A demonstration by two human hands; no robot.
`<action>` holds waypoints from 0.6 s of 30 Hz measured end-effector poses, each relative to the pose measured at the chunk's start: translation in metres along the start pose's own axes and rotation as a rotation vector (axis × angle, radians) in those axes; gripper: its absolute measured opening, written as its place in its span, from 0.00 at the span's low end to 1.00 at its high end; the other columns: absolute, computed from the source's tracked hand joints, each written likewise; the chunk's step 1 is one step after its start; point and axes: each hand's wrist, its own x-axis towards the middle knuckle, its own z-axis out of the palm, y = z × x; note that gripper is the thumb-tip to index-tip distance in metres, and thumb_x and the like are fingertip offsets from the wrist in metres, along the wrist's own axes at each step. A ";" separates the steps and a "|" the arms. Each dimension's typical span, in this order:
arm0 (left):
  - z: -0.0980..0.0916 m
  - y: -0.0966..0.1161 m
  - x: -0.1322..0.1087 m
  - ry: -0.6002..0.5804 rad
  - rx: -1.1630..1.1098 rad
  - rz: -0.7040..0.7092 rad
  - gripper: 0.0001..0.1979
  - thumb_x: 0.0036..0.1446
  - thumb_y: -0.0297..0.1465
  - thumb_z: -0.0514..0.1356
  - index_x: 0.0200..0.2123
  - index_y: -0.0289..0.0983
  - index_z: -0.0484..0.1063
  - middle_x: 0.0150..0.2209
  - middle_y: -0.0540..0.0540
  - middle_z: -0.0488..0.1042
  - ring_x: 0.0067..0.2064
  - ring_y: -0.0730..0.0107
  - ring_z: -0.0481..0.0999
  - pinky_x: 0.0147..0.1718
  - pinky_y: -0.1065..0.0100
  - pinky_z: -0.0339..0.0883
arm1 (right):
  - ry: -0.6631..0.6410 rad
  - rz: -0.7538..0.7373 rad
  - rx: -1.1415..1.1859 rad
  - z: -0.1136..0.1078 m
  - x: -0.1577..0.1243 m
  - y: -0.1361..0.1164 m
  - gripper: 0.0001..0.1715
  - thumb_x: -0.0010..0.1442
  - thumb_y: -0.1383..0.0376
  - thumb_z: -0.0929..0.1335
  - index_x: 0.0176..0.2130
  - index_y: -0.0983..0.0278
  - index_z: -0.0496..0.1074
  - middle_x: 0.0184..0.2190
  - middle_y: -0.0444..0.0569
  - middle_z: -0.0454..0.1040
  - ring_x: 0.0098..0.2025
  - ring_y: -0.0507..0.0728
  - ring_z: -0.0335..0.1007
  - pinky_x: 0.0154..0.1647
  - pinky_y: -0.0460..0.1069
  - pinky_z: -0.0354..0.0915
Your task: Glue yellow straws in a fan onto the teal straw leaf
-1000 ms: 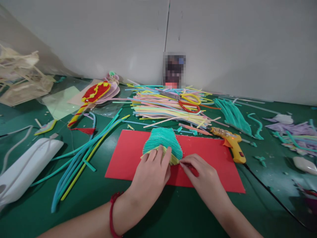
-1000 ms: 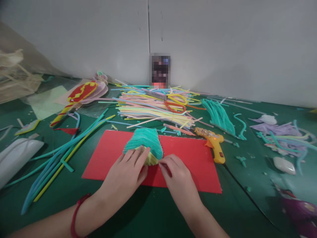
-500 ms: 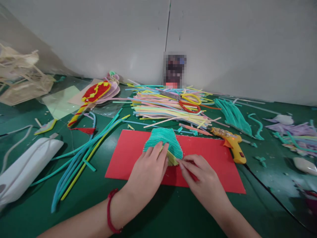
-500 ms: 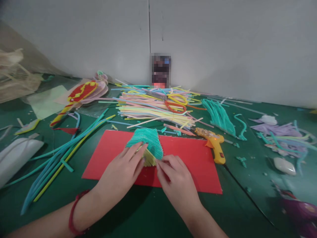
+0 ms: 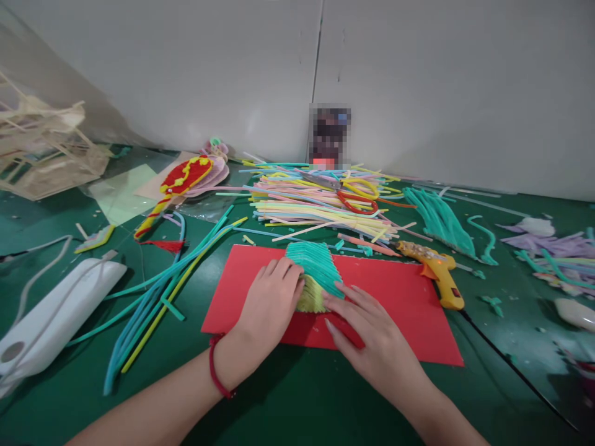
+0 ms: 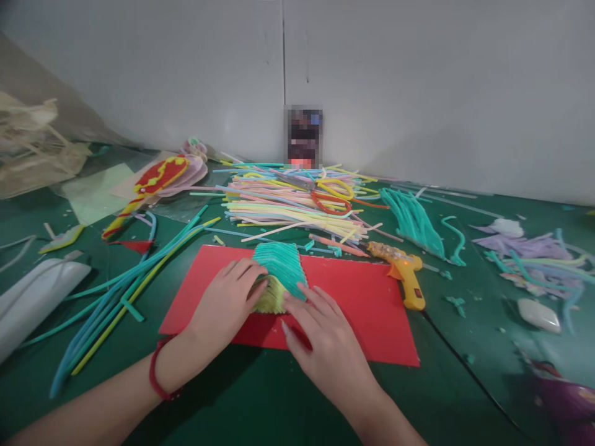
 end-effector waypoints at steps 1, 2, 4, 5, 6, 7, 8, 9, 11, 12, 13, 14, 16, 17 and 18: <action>0.000 0.000 0.000 0.000 -0.004 0.003 0.08 0.63 0.27 0.51 0.39 0.34 0.71 0.38 0.42 0.74 0.42 0.60 0.73 0.42 0.59 0.69 | -0.003 -0.003 0.002 0.000 0.000 0.000 0.19 0.61 0.69 0.64 0.52 0.61 0.68 0.48 0.50 0.76 0.57 0.61 0.65 0.56 0.61 0.65; -0.001 -0.001 0.001 0.009 -0.006 0.000 0.09 0.63 0.26 0.51 0.40 0.35 0.71 0.39 0.42 0.74 0.43 0.60 0.74 0.41 0.59 0.69 | -0.006 -0.005 0.006 0.000 0.000 0.001 0.19 0.61 0.69 0.64 0.52 0.61 0.68 0.48 0.50 0.76 0.58 0.61 0.65 0.57 0.62 0.65; -0.002 -0.002 0.003 0.035 -0.018 -0.019 0.11 0.63 0.24 0.50 0.43 0.35 0.70 0.40 0.43 0.75 0.43 0.61 0.75 0.41 0.61 0.70 | -0.007 -0.006 0.016 0.000 0.000 0.002 0.19 0.61 0.69 0.63 0.51 0.60 0.69 0.47 0.49 0.77 0.57 0.60 0.66 0.57 0.62 0.65; -0.003 -0.003 0.004 0.049 -0.030 -0.034 0.11 0.63 0.24 0.49 0.44 0.36 0.69 0.40 0.43 0.75 0.42 0.62 0.75 0.41 0.62 0.70 | 0.000 -0.004 0.020 0.000 0.000 0.002 0.18 0.61 0.70 0.63 0.51 0.60 0.69 0.46 0.49 0.77 0.56 0.60 0.67 0.57 0.62 0.65; -0.003 -0.004 0.005 0.061 -0.047 -0.048 0.12 0.63 0.24 0.50 0.45 0.36 0.69 0.41 0.44 0.76 0.42 0.63 0.75 0.41 0.62 0.70 | 0.021 0.001 0.022 0.000 0.000 0.003 0.17 0.61 0.70 0.63 0.49 0.60 0.70 0.45 0.48 0.78 0.55 0.59 0.68 0.56 0.62 0.65; -0.003 -0.005 0.006 0.067 -0.070 -0.057 0.12 0.63 0.24 0.50 0.45 0.37 0.69 0.40 0.44 0.76 0.41 0.64 0.76 0.40 0.63 0.70 | 0.051 0.010 0.020 -0.001 0.000 0.004 0.16 0.62 0.69 0.63 0.48 0.60 0.71 0.44 0.49 0.78 0.54 0.59 0.70 0.56 0.61 0.66; -0.003 -0.006 0.007 0.064 -0.095 -0.057 0.11 0.63 0.24 0.51 0.45 0.37 0.69 0.40 0.45 0.76 0.41 0.64 0.76 0.40 0.63 0.70 | 0.090 0.021 0.017 -0.002 0.001 0.005 0.14 0.62 0.68 0.63 0.47 0.60 0.72 0.43 0.49 0.78 0.52 0.59 0.71 0.54 0.60 0.67; -0.002 -0.008 0.009 0.058 -0.117 -0.048 0.09 0.63 0.25 0.51 0.43 0.37 0.69 0.39 0.45 0.76 0.40 0.64 0.76 0.40 0.64 0.70 | 0.128 0.037 0.013 -0.004 0.001 0.006 0.13 0.62 0.68 0.64 0.45 0.61 0.73 0.42 0.50 0.78 0.50 0.59 0.72 0.52 0.59 0.69; 0.001 -0.010 0.011 0.053 -0.145 -0.021 0.07 0.62 0.26 0.53 0.40 0.36 0.70 0.37 0.45 0.75 0.40 0.64 0.75 0.40 0.64 0.70 | 0.190 0.072 -0.001 -0.009 0.003 0.009 0.11 0.61 0.67 0.64 0.41 0.62 0.75 0.37 0.51 0.79 0.42 0.58 0.75 0.45 0.55 0.72; 0.002 -0.012 0.012 0.056 -0.156 -0.010 0.06 0.62 0.26 0.53 0.40 0.36 0.70 0.37 0.46 0.74 0.40 0.64 0.75 0.40 0.63 0.70 | 0.207 0.086 -0.008 -0.012 0.005 0.011 0.10 0.61 0.67 0.64 0.39 0.62 0.76 0.34 0.51 0.78 0.38 0.57 0.75 0.40 0.53 0.72; 0.004 -0.013 0.013 0.061 -0.167 -0.003 0.06 0.62 0.26 0.54 0.39 0.36 0.70 0.37 0.46 0.74 0.40 0.64 0.74 0.40 0.63 0.70 | 0.209 0.088 -0.012 -0.015 0.006 0.013 0.11 0.61 0.67 0.64 0.37 0.62 0.77 0.30 0.51 0.77 0.34 0.56 0.75 0.36 0.51 0.72; 0.005 -0.013 0.014 0.068 -0.180 0.000 0.06 0.62 0.25 0.54 0.39 0.36 0.70 0.37 0.46 0.74 0.40 0.64 0.74 0.40 0.63 0.70 | 0.200 0.077 -0.012 -0.018 0.007 0.015 0.11 0.61 0.67 0.64 0.36 0.62 0.77 0.28 0.50 0.76 0.32 0.55 0.74 0.33 0.50 0.71; 0.008 -0.015 0.015 0.080 -0.204 0.001 0.06 0.61 0.25 0.54 0.39 0.36 0.69 0.37 0.46 0.74 0.40 0.65 0.74 0.40 0.63 0.70 | 0.152 0.016 0.008 -0.023 0.008 0.018 0.13 0.61 0.67 0.64 0.36 0.61 0.78 0.28 0.50 0.76 0.33 0.55 0.74 0.32 0.49 0.70; 0.009 -0.015 0.016 0.084 -0.208 0.001 0.06 0.61 0.25 0.54 0.39 0.36 0.69 0.37 0.46 0.74 0.40 0.65 0.74 0.40 0.63 0.70 | 0.118 -0.021 0.023 -0.025 0.009 0.020 0.13 0.60 0.67 0.63 0.37 0.61 0.78 0.30 0.51 0.77 0.35 0.55 0.74 0.33 0.49 0.71; 0.009 -0.015 0.016 0.085 -0.208 0.001 0.06 0.62 0.25 0.53 0.39 0.36 0.69 0.36 0.46 0.73 0.40 0.65 0.74 0.40 0.63 0.70 | 0.083 -0.052 0.034 -0.026 0.009 0.022 0.14 0.60 0.68 0.63 0.38 0.60 0.78 0.32 0.51 0.78 0.38 0.56 0.75 0.35 0.50 0.71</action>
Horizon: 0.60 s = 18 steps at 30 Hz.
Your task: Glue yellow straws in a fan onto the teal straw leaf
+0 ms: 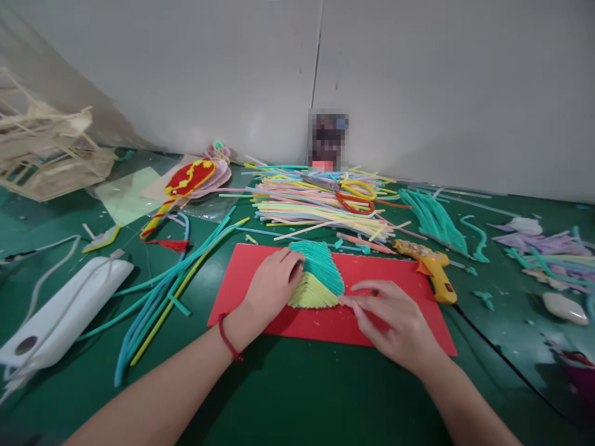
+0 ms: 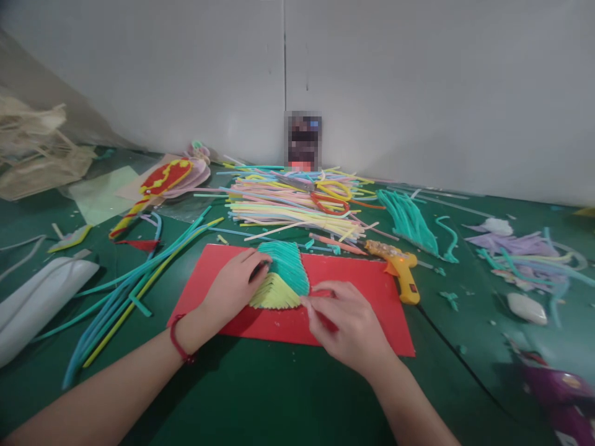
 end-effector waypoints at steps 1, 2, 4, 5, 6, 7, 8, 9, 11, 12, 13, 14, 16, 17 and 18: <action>0.000 0.000 0.000 0.000 0.001 0.000 0.06 0.62 0.25 0.53 0.39 0.36 0.69 0.36 0.46 0.73 0.40 0.65 0.74 0.39 0.63 0.70 | -0.030 -0.020 0.007 -0.001 0.000 0.002 0.14 0.60 0.68 0.63 0.38 0.59 0.78 0.34 0.51 0.78 0.40 0.56 0.75 0.37 0.50 0.71; 0.001 -0.001 0.000 0.000 0.002 0.001 0.06 0.62 0.25 0.53 0.39 0.37 0.69 0.36 0.46 0.73 0.40 0.65 0.74 0.39 0.63 0.70 | -0.049 -0.030 0.009 -0.001 0.000 0.003 0.14 0.60 0.68 0.63 0.38 0.59 0.78 0.36 0.51 0.79 0.42 0.56 0.75 0.38 0.51 0.71; 0.001 -0.001 0.000 -0.001 -0.001 0.003 0.06 0.62 0.25 0.53 0.39 0.37 0.69 0.37 0.46 0.73 0.40 0.65 0.73 0.39 0.63 0.69 | -0.061 -0.039 0.004 0.000 0.000 0.004 0.14 0.59 0.68 0.63 0.37 0.59 0.78 0.37 0.51 0.79 0.42 0.56 0.75 0.39 0.51 0.71; 0.001 -0.001 0.000 -0.001 -0.005 0.004 0.06 0.62 0.25 0.53 0.39 0.37 0.69 0.37 0.46 0.73 0.40 0.65 0.73 0.40 0.63 0.69 | -0.059 -0.044 0.002 0.000 0.000 0.005 0.14 0.59 0.69 0.63 0.37 0.59 0.78 0.37 0.51 0.79 0.43 0.56 0.75 0.40 0.52 0.71; 0.001 -0.001 0.000 -0.002 -0.009 0.006 0.06 0.62 0.25 0.53 0.38 0.37 0.69 0.37 0.46 0.73 0.40 0.65 0.73 0.40 0.64 0.69 | -0.057 -0.051 0.001 0.000 0.000 0.005 0.14 0.59 0.69 0.63 0.37 0.59 0.78 0.37 0.51 0.79 0.43 0.57 0.75 0.40 0.52 0.71; 0.001 -0.001 0.000 -0.002 -0.013 0.007 0.06 0.62 0.25 0.53 0.38 0.36 0.69 0.37 0.46 0.73 0.40 0.65 0.73 0.40 0.64 0.69 | -0.055 -0.058 0.001 0.000 0.000 0.004 0.14 0.59 0.69 0.64 0.37 0.59 0.78 0.37 0.51 0.79 0.43 0.56 0.75 0.41 0.52 0.71; 0.001 -0.001 0.000 -0.003 -0.016 0.008 0.07 0.62 0.25 0.52 0.38 0.36 0.69 0.37 0.46 0.73 0.40 0.65 0.73 0.40 0.64 0.69 | -0.054 -0.066 0.001 0.000 0.000 0.004 0.13 0.59 0.69 0.64 0.37 0.60 0.78 0.37 0.51 0.79 0.43 0.56 0.75 0.41 0.52 0.71; 0.001 -0.001 0.000 -0.002 -0.018 0.009 0.07 0.62 0.24 0.52 0.38 0.36 0.69 0.37 0.46 0.73 0.40 0.66 0.73 0.40 0.64 0.69 | -0.048 -0.074 0.002 0.000 0.000 0.004 0.13 0.59 0.69 0.64 0.36 0.60 0.78 0.37 0.51 0.79 0.43 0.56 0.75 0.42 0.52 0.71; 0.001 -0.001 0.000 0.000 -0.020 0.013 0.06 0.62 0.24 0.53 0.38 0.36 0.69 0.37 0.46 0.72 0.40 0.66 0.72 0.41 0.64 0.68 | -0.018 -0.091 0.006 -0.001 0.001 0.003 0.13 0.58 0.70 0.64 0.36 0.60 0.78 0.36 0.50 0.79 0.42 0.56 0.75 0.43 0.53 0.70; 0.000 -0.001 0.000 -0.001 -0.020 0.014 0.06 0.62 0.24 0.53 0.38 0.36 0.69 0.37 0.46 0.72 0.40 0.65 0.72 0.41 0.64 0.68 | 0.000 -0.095 0.005 -0.001 0.001 0.003 0.13 0.58 0.70 0.64 0.36 0.60 0.78 0.35 0.50 0.79 0.42 0.56 0.75 0.43 0.53 0.70; 0.000 -0.001 0.000 -0.004 -0.020 0.014 0.06 0.62 0.24 0.53 0.38 0.36 0.69 0.37 0.46 0.72 0.40 0.65 0.72 0.41 0.64 0.68 | 0.014 -0.097 0.004 -0.001 0.001 0.003 0.13 0.58 0.70 0.64 0.36 0.60 0.78 0.34 0.50 0.79 0.42 0.56 0.75 0.43 0.53 0.70; 0.000 -0.001 0.000 -0.008 -0.020 0.013 0.06 0.62 0.25 0.53 0.38 0.36 0.70 0.37 0.46 0.72 0.40 0.65 0.72 0.41 0.64 0.68 | 0.023 -0.095 0.001 -0.002 0.001 0.003 0.13 0.58 0.70 0.64 0.36 0.60 0.78 0.34 0.50 0.79 0.41 0.56 0.75 0.42 0.53 0.70; 0.000 -0.001 0.000 -0.012 -0.020 0.010 0.06 0.62 0.24 0.53 0.38 0.36 0.70 0.37 0.46 0.72 0.40 0.65 0.72 0.41 0.64 0.68 | 0.034 -0.088 -0.005 -0.002 0.001 0.002 0.12 0.58 0.70 0.64 0.35 0.60 0.78 0.33 0.50 0.79 0.40 0.55 0.75 0.41 0.52 0.71; -0.001 -0.001 0.000 -0.012 -0.020 0.007 0.06 0.62 0.24 0.53 0.38 0.36 0.70 0.37 0.46 0.72 0.40 0.65 0.72 0.41 0.64 0.68 | 0.038 -0.087 -0.007 -0.001 0.001 0.002 0.12 0.58 0.70 0.64 0.35 0.61 0.78 0.32 0.50 0.79 0.39 0.55 0.75 0.40 0.52 0.71; -0.001 0.000 0.000 -0.012 -0.019 0.004 0.06 0.62 0.24 0.53 0.38 0.36 0.70 0.37 0.46 0.72 0.40 0.65 0.72 0.41 0.64 0.68 | 0.042 -0.090 -0.009 -0.001 0.001 0.002 0.12 0.58 0.71 0.64 0.35 0.61 0.78 0.32 0.50 0.79 0.39 0.55 0.75 0.39 0.51 0.71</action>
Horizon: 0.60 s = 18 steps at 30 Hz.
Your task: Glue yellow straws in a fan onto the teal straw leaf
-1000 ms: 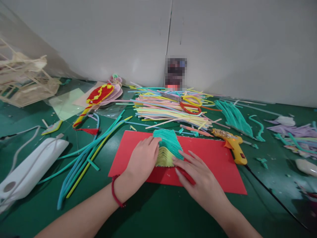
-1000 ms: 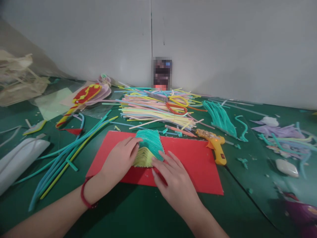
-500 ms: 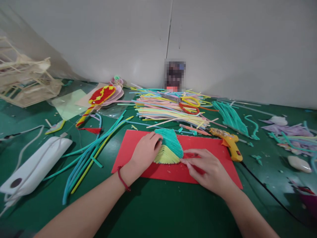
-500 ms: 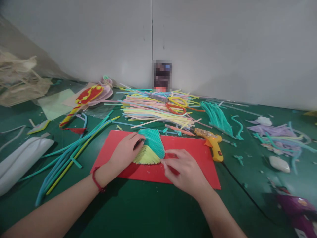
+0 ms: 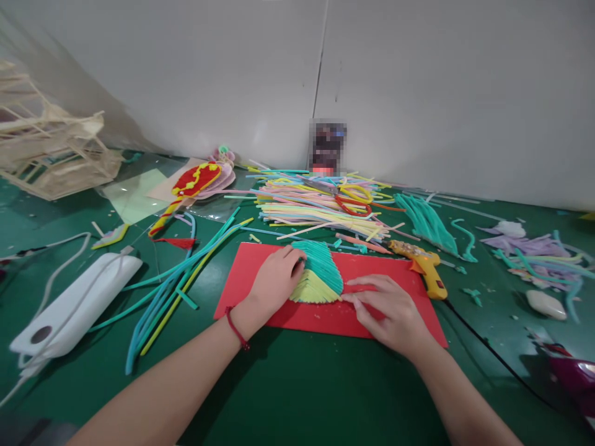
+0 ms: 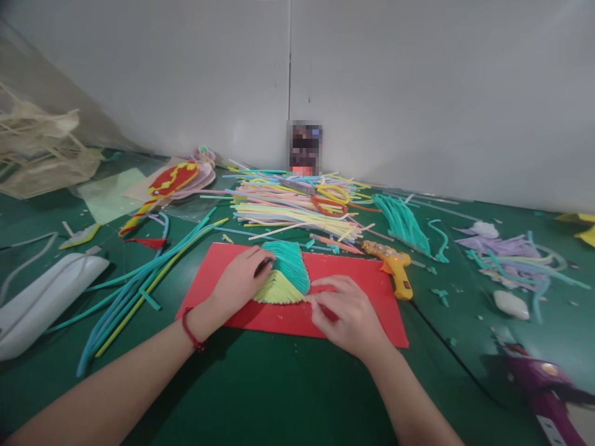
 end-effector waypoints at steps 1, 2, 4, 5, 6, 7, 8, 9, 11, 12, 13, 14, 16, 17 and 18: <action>0.000 0.000 0.000 -0.001 0.001 -0.003 0.06 0.62 0.24 0.53 0.38 0.35 0.70 0.37 0.46 0.72 0.40 0.65 0.72 0.40 0.64 0.68 | 0.000 -0.002 0.001 0.001 0.000 0.000 0.12 0.58 0.71 0.64 0.35 0.61 0.78 0.32 0.50 0.79 0.39 0.55 0.75 0.39 0.51 0.71; 0.000 0.000 0.000 -0.004 0.002 -0.003 0.06 0.62 0.24 0.53 0.38 0.35 0.70 0.37 0.45 0.72 0.40 0.65 0.72 0.40 0.64 0.68 | -0.007 -0.002 0.004 0.001 0.000 0.000 0.12 0.58 0.71 0.64 0.35 0.61 0.78 0.33 0.50 0.79 0.40 0.55 0.75 0.40 0.51 0.71; 0.000 0.001 0.000 -0.007 0.002 -0.003 0.06 0.62 0.25 0.53 0.38 0.35 0.70 0.37 0.45 0.72 0.40 0.65 0.72 0.40 0.64 0.68 | -0.034 0.008 0.015 0.002 -0.001 0.000 0.12 0.58 0.70 0.65 0.35 0.61 0.78 0.34 0.50 0.79 0.41 0.56 0.75 0.41 0.51 0.71; 0.000 0.000 0.001 -0.007 0.000 -0.002 0.06 0.62 0.25 0.53 0.38 0.35 0.70 0.37 0.45 0.72 0.40 0.65 0.72 0.41 0.64 0.68 | -0.047 0.016 0.021 0.003 -0.001 0.001 0.12 0.58 0.70 0.65 0.35 0.61 0.78 0.35 0.51 0.79 0.41 0.56 0.75 0.41 0.51 0.71; 0.001 0.000 0.001 -0.008 -0.002 -0.002 0.06 0.62 0.25 0.53 0.39 0.35 0.70 0.38 0.45 0.72 0.40 0.65 0.72 0.41 0.64 0.68 | -0.054 0.023 0.027 0.003 -0.001 0.001 0.12 0.58 0.70 0.64 0.35 0.61 0.78 0.35 0.51 0.79 0.41 0.56 0.74 0.41 0.51 0.71; 0.001 0.000 0.001 -0.009 -0.001 -0.005 0.06 0.62 0.25 0.53 0.39 0.36 0.70 0.38 0.45 0.72 0.40 0.65 0.72 0.41 0.64 0.68 | -0.053 0.025 0.033 0.004 -0.002 0.001 0.13 0.58 0.70 0.64 0.35 0.61 0.78 0.35 0.51 0.79 0.41 0.56 0.74 0.41 0.51 0.71; 0.001 -0.001 0.001 -0.010 0.000 -0.009 0.06 0.62 0.25 0.53 0.39 0.36 0.70 0.38 0.45 0.72 0.40 0.65 0.72 0.40 0.64 0.68 | -0.043 0.026 0.036 0.004 -0.002 0.001 0.13 0.59 0.70 0.64 0.35 0.61 0.78 0.34 0.51 0.79 0.41 0.56 0.74 0.41 0.51 0.71; 0.002 -0.001 0.001 -0.012 0.000 -0.014 0.06 0.61 0.25 0.54 0.38 0.36 0.70 0.37 0.46 0.72 0.40 0.65 0.72 0.40 0.64 0.68 | -0.027 0.025 0.037 0.005 -0.002 0.001 0.13 0.59 0.70 0.64 0.36 0.61 0.78 0.34 0.51 0.79 0.41 0.56 0.74 0.41 0.51 0.71; 0.002 -0.002 0.001 -0.018 -0.006 -0.021 0.05 0.61 0.25 0.54 0.38 0.37 0.70 0.37 0.46 0.72 0.40 0.64 0.72 0.40 0.64 0.68 | -0.006 0.025 0.034 0.006 -0.003 0.000 0.13 0.60 0.70 0.64 0.38 0.61 0.78 0.35 0.51 0.79 0.42 0.56 0.74 0.42 0.51 0.71; 0.003 -0.002 0.001 -0.021 -0.013 -0.025 0.05 0.61 0.26 0.55 0.38 0.37 0.70 0.37 0.46 0.72 0.40 0.64 0.73 0.40 0.64 0.68 | -0.009 0.029 0.032 0.008 -0.003 -0.001 0.13 0.61 0.69 0.64 0.39 0.61 0.78 0.35 0.51 0.79 0.43 0.56 0.74 0.43 0.51 0.71; 0.003 -0.002 0.001 -0.023 -0.021 -0.030 0.05 0.61 0.26 0.55 0.38 0.37 0.70 0.38 0.46 0.72 0.40 0.64 0.73 0.40 0.64 0.68 | -0.020 0.034 0.030 0.009 -0.004 -0.002 0.13 0.61 0.68 0.64 0.40 0.62 0.78 0.36 0.52 0.79 0.44 0.57 0.74 0.43 0.51 0.72; 0.003 -0.001 0.001 -0.025 -0.030 -0.034 0.04 0.62 0.27 0.55 0.38 0.37 0.70 0.38 0.46 0.72 0.40 0.64 0.73 0.40 0.63 0.68 | -0.037 0.040 0.030 0.010 -0.004 -0.002 0.13 0.61 0.67 0.64 0.41 0.62 0.78 0.38 0.53 0.79 0.45 0.57 0.74 0.44 0.51 0.72; 0.002 -0.001 0.001 -0.024 -0.047 -0.039 0.04 0.62 0.29 0.56 0.39 0.37 0.70 0.38 0.46 0.72 0.40 0.63 0.73 0.40 0.63 0.68 | -0.072 0.055 0.034 0.012 -0.005 -0.004 0.13 0.62 0.66 0.64 0.41 0.62 0.78 0.40 0.54 0.78 0.46 0.58 0.74 0.44 0.52 0.72; 0.002 -0.001 0.001 -0.024 -0.055 -0.040 0.05 0.61 0.31 0.57 0.39 0.38 0.70 0.37 0.47 0.72 0.39 0.64 0.73 0.39 0.63 0.68 | -0.080 0.065 0.035 0.013 -0.005 -0.004 0.13 0.62 0.65 0.64 0.41 0.62 0.78 0.40 0.54 0.78 0.46 0.58 0.74 0.44 0.52 0.72; 0.002 -0.001 0.001 -0.027 -0.062 -0.040 0.05 0.60 0.32 0.58 0.39 0.38 0.69 0.37 0.47 0.72 0.39 0.64 0.73 0.39 0.63 0.68 | -0.083 0.072 0.038 0.013 -0.005 -0.004 0.13 0.62 0.65 0.64 0.40 0.61 0.78 0.41 0.54 0.78 0.45 0.58 0.74 0.44 0.52 0.72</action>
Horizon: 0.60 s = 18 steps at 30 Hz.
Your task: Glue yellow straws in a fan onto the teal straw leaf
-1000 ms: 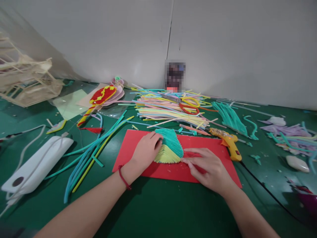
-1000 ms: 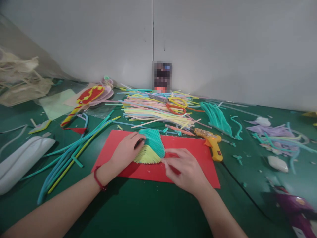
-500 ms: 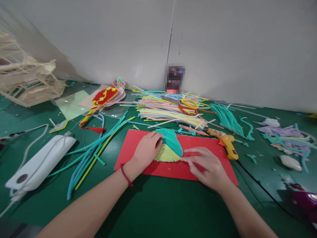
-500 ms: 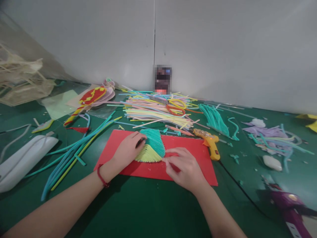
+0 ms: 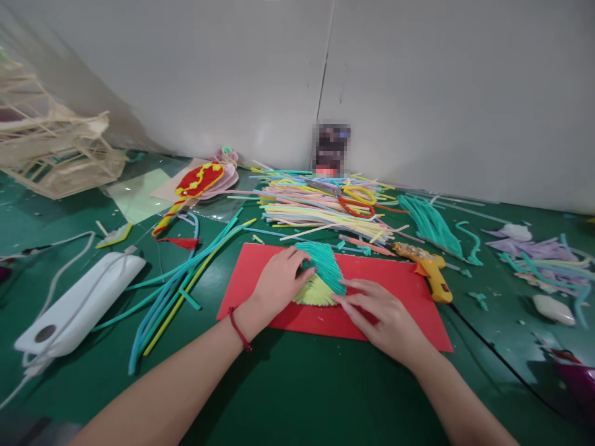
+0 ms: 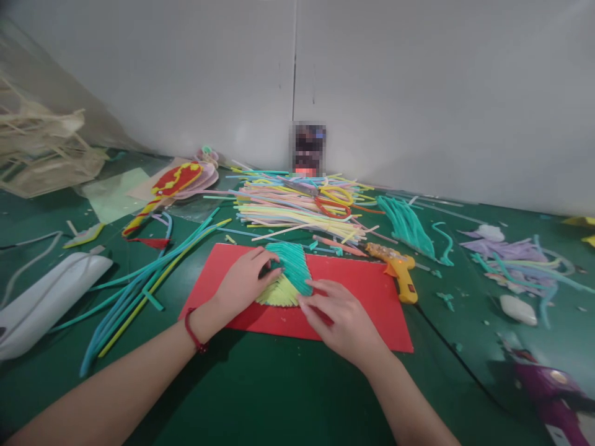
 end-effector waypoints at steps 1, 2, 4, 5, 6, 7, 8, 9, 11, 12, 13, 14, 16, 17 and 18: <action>0.000 0.000 0.000 -0.006 -0.001 0.001 0.06 0.60 0.33 0.59 0.40 0.38 0.69 0.38 0.47 0.72 0.39 0.64 0.73 0.39 0.63 0.68 | -0.001 0.005 0.004 0.000 0.000 0.000 0.13 0.63 0.65 0.64 0.40 0.61 0.78 0.41 0.54 0.78 0.45 0.58 0.74 0.44 0.52 0.72; 0.000 0.000 0.000 -0.013 0.003 0.000 0.08 0.58 0.34 0.60 0.39 0.37 0.69 0.38 0.47 0.72 0.39 0.63 0.73 0.38 0.63 0.68 | 0.000 0.007 0.008 0.000 0.000 0.000 0.13 0.63 0.65 0.64 0.40 0.61 0.78 0.40 0.54 0.78 0.45 0.58 0.74 0.44 0.52 0.72; -0.001 0.001 0.001 -0.023 0.026 -0.001 0.09 0.57 0.35 0.62 0.39 0.37 0.70 0.38 0.46 0.72 0.40 0.62 0.73 0.39 0.62 0.68 | 0.001 0.008 0.017 0.000 0.000 -0.001 0.13 0.62 0.65 0.64 0.39 0.62 0.78 0.40 0.54 0.78 0.45 0.57 0.74 0.44 0.52 0.72; -0.001 0.001 0.001 -0.024 0.036 -0.002 0.09 0.56 0.35 0.62 0.38 0.37 0.70 0.38 0.46 0.72 0.40 0.61 0.73 0.39 0.62 0.68 | 0.002 0.005 0.020 0.000 0.001 -0.001 0.13 0.62 0.65 0.64 0.39 0.62 0.78 0.40 0.54 0.78 0.45 0.57 0.74 0.44 0.51 0.72; -0.001 0.001 0.001 -0.025 0.040 -0.004 0.09 0.56 0.35 0.63 0.38 0.37 0.69 0.38 0.46 0.72 0.40 0.61 0.73 0.39 0.62 0.68 | 0.008 -0.001 0.017 0.000 0.001 -0.001 0.12 0.62 0.66 0.64 0.40 0.62 0.78 0.40 0.54 0.78 0.45 0.57 0.74 0.44 0.52 0.72; -0.001 0.001 0.002 -0.028 0.038 -0.007 0.09 0.56 0.34 0.63 0.38 0.37 0.69 0.37 0.46 0.72 0.40 0.61 0.73 0.39 0.62 0.68 | 0.017 -0.008 0.011 0.000 0.001 -0.001 0.12 0.62 0.66 0.64 0.40 0.62 0.78 0.40 0.54 0.78 0.45 0.57 0.74 0.45 0.52 0.72; -0.001 0.001 0.002 -0.031 0.034 -0.010 0.09 0.56 0.34 0.63 0.38 0.37 0.69 0.37 0.46 0.72 0.40 0.61 0.73 0.38 0.63 0.68 | 0.027 -0.016 0.003 0.000 0.001 -0.002 0.12 0.62 0.66 0.64 0.40 0.62 0.78 0.40 0.54 0.78 0.45 0.57 0.74 0.45 0.52 0.72; -0.001 0.001 0.002 -0.034 0.030 -0.012 0.09 0.56 0.34 0.63 0.38 0.37 0.69 0.37 0.46 0.72 0.40 0.61 0.73 0.37 0.63 0.68 | 0.035 -0.022 -0.006 0.000 0.000 -0.002 0.13 0.62 0.66 0.64 0.41 0.62 0.78 0.41 0.54 0.78 0.45 0.57 0.74 0.46 0.52 0.72; -0.001 0.001 0.002 -0.036 0.029 -0.013 0.09 0.56 0.34 0.62 0.38 0.37 0.69 0.37 0.47 0.73 0.40 0.62 0.73 0.37 0.63 0.67 | 0.034 -0.022 -0.020 0.000 0.000 -0.003 0.13 0.62 0.66 0.64 0.42 0.62 0.77 0.42 0.54 0.78 0.47 0.57 0.74 0.46 0.52 0.72; -0.001 0.001 0.002 -0.038 0.031 -0.012 0.09 0.57 0.34 0.62 0.38 0.37 0.69 0.37 0.47 0.73 0.40 0.62 0.73 0.37 0.63 0.67 | 0.023 -0.017 -0.026 0.000 0.000 -0.003 0.13 0.62 0.66 0.64 0.42 0.62 0.77 0.43 0.54 0.78 0.47 0.58 0.73 0.46 0.53 0.72; -0.001 0.001 0.002 -0.038 0.032 -0.012 0.09 0.57 0.35 0.62 0.38 0.37 0.69 0.37 0.47 0.72 0.40 0.62 0.73 0.37 0.63 0.67 | 0.009 -0.012 -0.033 -0.001 -0.001 -0.003 0.13 0.62 0.65 0.64 0.42 0.62 0.77 0.43 0.54 0.78 0.48 0.58 0.73 0.46 0.53 0.73; -0.001 0.001 0.002 -0.038 0.030 -0.012 0.09 0.56 0.35 0.62 0.38 0.38 0.69 0.36 0.47 0.72 0.39 0.62 0.73 0.37 0.64 0.67 | 0.000 -0.009 -0.040 -0.001 -0.001 -0.003 0.13 0.62 0.65 0.64 0.42 0.62 0.77 0.44 0.54 0.77 0.48 0.58 0.73 0.46 0.53 0.73; -0.001 0.001 0.002 -0.037 0.025 -0.014 0.09 0.56 0.35 0.63 0.38 0.38 0.69 0.36 0.47 0.72 0.39 0.63 0.73 0.36 0.64 0.67 | 0.002 -0.014 -0.052 -0.001 -0.001 -0.003 0.13 0.62 0.65 0.64 0.42 0.62 0.77 0.43 0.54 0.78 0.48 0.58 0.73 0.47 0.54 0.72; 0.000 0.001 0.002 -0.035 0.023 -0.015 0.09 0.56 0.35 0.63 0.38 0.38 0.69 0.36 0.47 0.72 0.39 0.63 0.73 0.36 0.64 0.67 | 0.008 -0.020 -0.056 -0.001 -0.001 -0.002 0.13 0.62 0.65 0.64 0.41 0.62 0.77 0.43 0.53 0.78 0.48 0.58 0.73 0.48 0.54 0.72; 0.000 0.001 0.002 -0.033 0.022 -0.014 0.09 0.56 0.35 0.63 0.38 0.38 0.69 0.36 0.47 0.72 0.38 0.63 0.73 0.36 0.64 0.67 | 0.013 -0.024 -0.057 -0.001 -0.001 -0.002 0.12 0.62 0.66 0.64 0.41 0.62 0.77 0.42 0.53 0.78 0.48 0.58 0.74 0.48 0.54 0.72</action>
